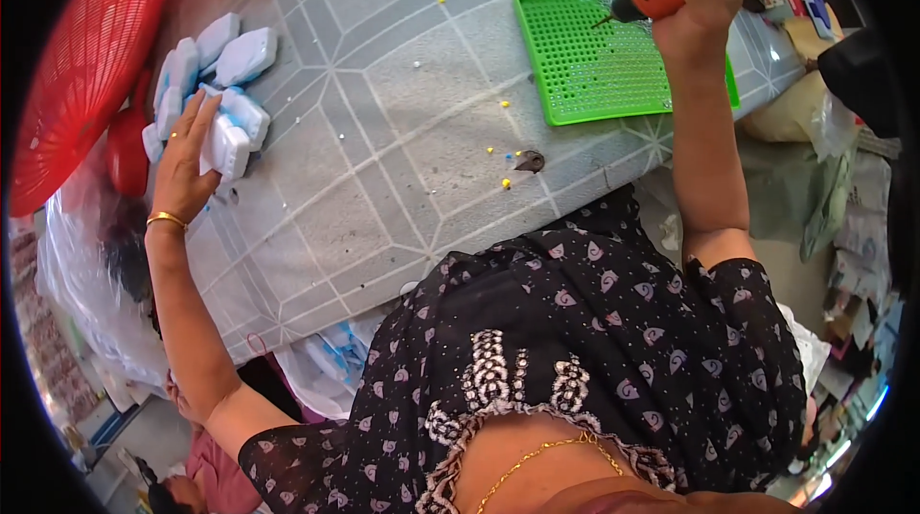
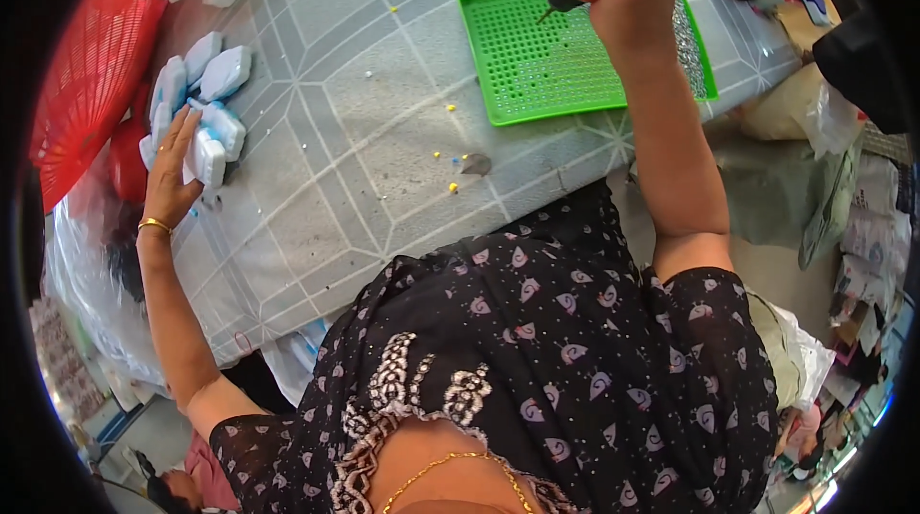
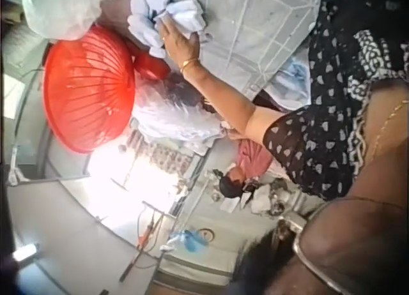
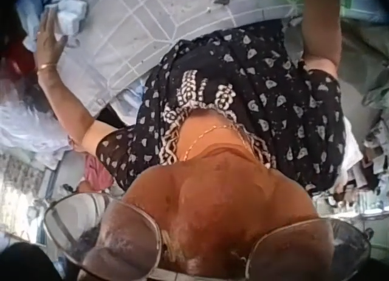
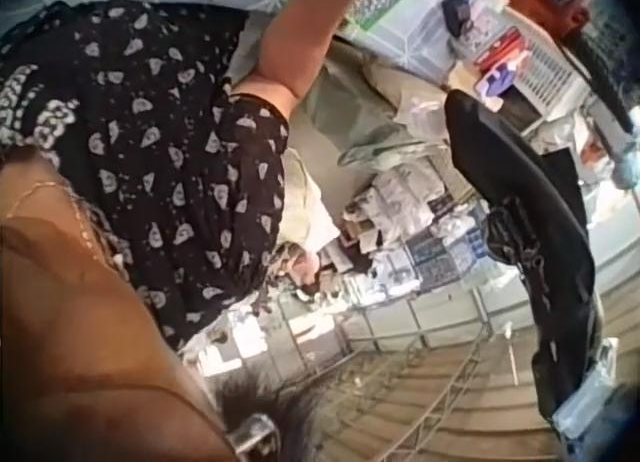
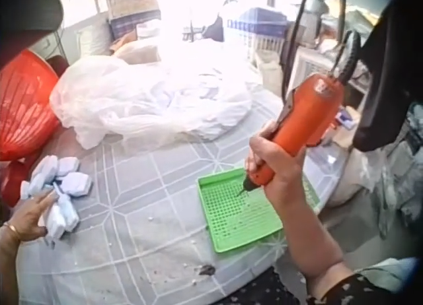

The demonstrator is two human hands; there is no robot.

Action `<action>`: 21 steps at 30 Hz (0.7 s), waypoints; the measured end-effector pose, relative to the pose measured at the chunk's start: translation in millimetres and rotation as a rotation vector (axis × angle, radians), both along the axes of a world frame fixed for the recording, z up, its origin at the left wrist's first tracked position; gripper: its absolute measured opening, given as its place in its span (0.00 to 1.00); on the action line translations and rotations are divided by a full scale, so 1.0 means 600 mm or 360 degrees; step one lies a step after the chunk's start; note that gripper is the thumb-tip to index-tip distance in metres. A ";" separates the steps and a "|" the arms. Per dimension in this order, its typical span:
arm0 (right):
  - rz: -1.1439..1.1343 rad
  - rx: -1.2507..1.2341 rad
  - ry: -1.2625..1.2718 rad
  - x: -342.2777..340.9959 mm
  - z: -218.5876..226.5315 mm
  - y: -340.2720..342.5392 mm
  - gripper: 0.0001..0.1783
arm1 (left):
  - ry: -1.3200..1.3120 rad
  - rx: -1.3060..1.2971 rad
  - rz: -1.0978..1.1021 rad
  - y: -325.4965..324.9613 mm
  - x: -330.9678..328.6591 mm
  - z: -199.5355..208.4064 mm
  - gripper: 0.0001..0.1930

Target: Assembling white plastic components using an electric screwdriver at a workbench.

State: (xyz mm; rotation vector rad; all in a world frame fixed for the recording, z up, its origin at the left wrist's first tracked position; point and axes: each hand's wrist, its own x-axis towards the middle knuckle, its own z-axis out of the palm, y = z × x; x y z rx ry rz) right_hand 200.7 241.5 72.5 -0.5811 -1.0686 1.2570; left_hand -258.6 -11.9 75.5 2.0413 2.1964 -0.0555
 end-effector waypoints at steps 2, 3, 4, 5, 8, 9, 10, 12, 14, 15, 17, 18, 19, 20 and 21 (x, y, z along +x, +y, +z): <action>0.0076 0.0038 -0.0121 0.009 -0.008 0.003 0.11 | 0.0084 0.0025 -0.0045 0.000 0.006 0.010 0.48; 0.0111 0.0075 -0.0100 0.016 -0.016 0.004 0.11 | 0.0034 -0.0026 0.0024 -0.001 0.008 0.016 0.46; 0.0104 0.0072 -0.0102 0.019 -0.017 0.005 0.11 | -0.0011 -0.0075 0.0092 0.004 0.013 0.024 0.44; 0.0075 0.0102 -0.0101 0.020 -0.018 0.005 0.11 | 0.0031 -0.0003 0.0025 0.007 0.019 0.027 0.41; 0.0022 0.0142 -0.0148 0.032 -0.024 0.012 0.12 | 0.0161 0.0089 0.0081 0.005 0.048 0.047 0.40; 0.0004 0.0155 -0.0189 0.037 -0.026 0.015 0.12 | 0.0152 0.0082 0.0070 0.010 0.071 0.048 0.40; -0.0002 0.0151 -0.0192 0.039 -0.028 0.014 0.12 | 0.0072 0.0255 0.0013 0.013 0.093 0.049 0.38; -0.0062 0.0081 -0.0120 0.039 -0.029 0.011 0.13 | -0.0071 0.0468 -0.0061 0.016 0.128 0.041 0.34; -0.0055 0.0105 -0.0105 0.039 -0.031 0.011 0.13 | -0.0307 0.0369 0.0052 0.012 0.172 0.028 0.34; -0.0045 0.0129 -0.0087 0.040 -0.032 0.011 0.13 | -0.0399 0.0352 0.0082 0.013 0.197 0.022 0.34; -0.0025 0.0123 -0.0085 0.042 -0.035 0.010 0.13 | -0.0478 0.0288 0.0114 0.021 0.243 0.011 0.33; -0.0002 0.0118 -0.0078 0.043 -0.035 0.011 0.13 | -0.0458 0.0265 0.0104 0.027 0.260 0.006 0.32; -0.0001 0.0115 -0.0079 0.043 -0.037 0.011 0.13 | -0.0377 0.0240 0.0098 0.033 0.275 0.004 0.30; 0.0003 0.0098 -0.0100 0.043 -0.038 0.012 0.12 | -0.0296 0.0214 0.0091 0.039 0.287 0.002 0.29; 0.0006 0.0081 -0.0120 0.043 -0.039 0.012 0.12 | -0.0223 0.0188 0.0096 0.044 0.295 -0.003 0.28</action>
